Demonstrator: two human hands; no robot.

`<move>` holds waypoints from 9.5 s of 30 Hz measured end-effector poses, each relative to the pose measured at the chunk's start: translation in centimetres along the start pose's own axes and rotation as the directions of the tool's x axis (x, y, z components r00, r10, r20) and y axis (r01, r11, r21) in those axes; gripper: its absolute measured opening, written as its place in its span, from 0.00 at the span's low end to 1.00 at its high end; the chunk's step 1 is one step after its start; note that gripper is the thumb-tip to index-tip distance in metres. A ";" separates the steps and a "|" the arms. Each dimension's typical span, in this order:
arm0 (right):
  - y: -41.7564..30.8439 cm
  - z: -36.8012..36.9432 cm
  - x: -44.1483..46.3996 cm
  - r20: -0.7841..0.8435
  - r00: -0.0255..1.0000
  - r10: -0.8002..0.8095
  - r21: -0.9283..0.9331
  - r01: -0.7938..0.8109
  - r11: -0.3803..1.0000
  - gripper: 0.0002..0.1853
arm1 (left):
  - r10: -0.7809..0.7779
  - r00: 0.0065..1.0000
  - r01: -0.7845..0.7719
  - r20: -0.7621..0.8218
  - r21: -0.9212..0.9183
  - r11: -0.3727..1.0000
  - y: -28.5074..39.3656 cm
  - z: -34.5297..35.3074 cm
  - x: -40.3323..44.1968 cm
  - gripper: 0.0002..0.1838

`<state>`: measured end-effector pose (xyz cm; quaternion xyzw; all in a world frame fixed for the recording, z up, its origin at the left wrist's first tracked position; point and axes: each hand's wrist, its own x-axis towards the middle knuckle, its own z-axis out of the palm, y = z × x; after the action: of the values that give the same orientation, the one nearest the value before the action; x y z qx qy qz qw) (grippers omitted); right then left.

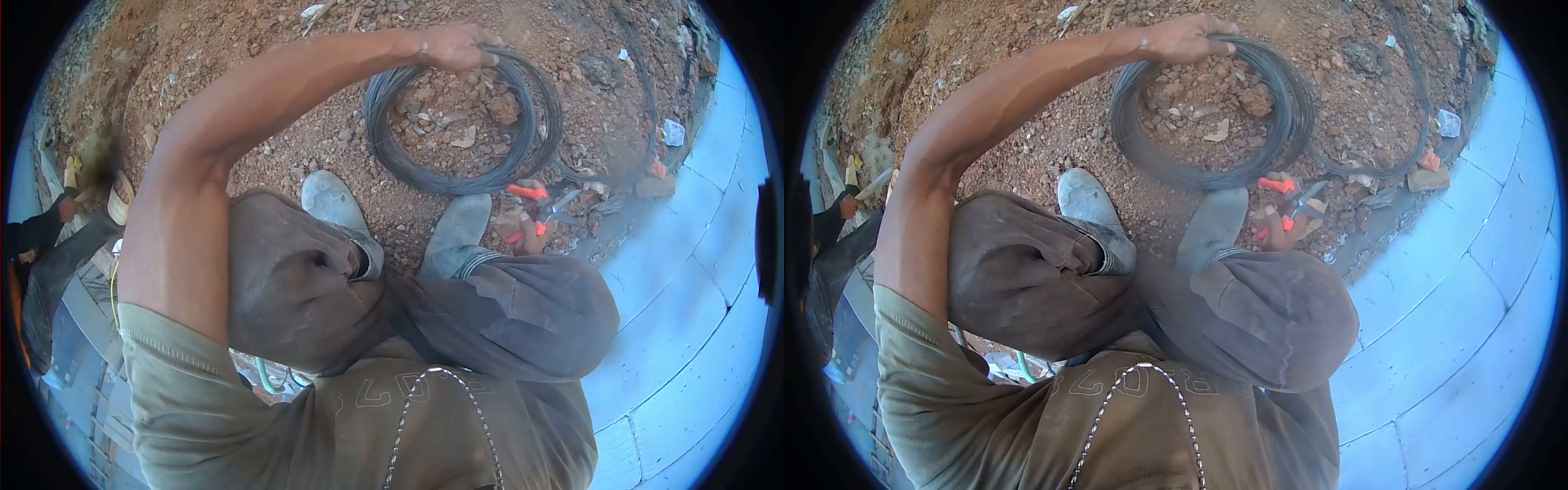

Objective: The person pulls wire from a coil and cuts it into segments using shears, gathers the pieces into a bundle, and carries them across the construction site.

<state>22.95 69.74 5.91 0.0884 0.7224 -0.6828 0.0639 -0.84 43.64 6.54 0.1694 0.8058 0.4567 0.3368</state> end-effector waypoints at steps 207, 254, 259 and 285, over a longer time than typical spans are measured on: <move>-10.8 8.8 10.9 0.372 0.917 0.144 -0.239 -0.055 0.969 0.19 | -0.019 0.933 0.079 0.360 -0.153 0.985 5.7 -2.8 -4.4 0.10; -4.8 7.7 11.8 0.262 0.950 0.167 -0.244 -0.102 0.964 0.26 | 0.033 0.997 -0.044 -0.067 -0.165 0.985 4.4 0.1 -4.3 0.14; -5.6 7.5 12.3 0.250 0.952 0.176 -0.206 -0.125 0.971 0.27 | -0.024 1.000 0.029 0.019 -0.332 0.943 5.2 0.0 -4.5 0.12; -4.0 8.6 12.2 0.232 0.960 -0.156 -0.284 0.221 0.933 0.11 | 0.090 0.996 -0.087 0.018 -0.136 0.987 5.6 0.2 -5.3 0.11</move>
<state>9.92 61.49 6.73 -0.0637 0.8143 -0.5707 0.0852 2.87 43.65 13.26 0.1873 0.7605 0.5226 0.3368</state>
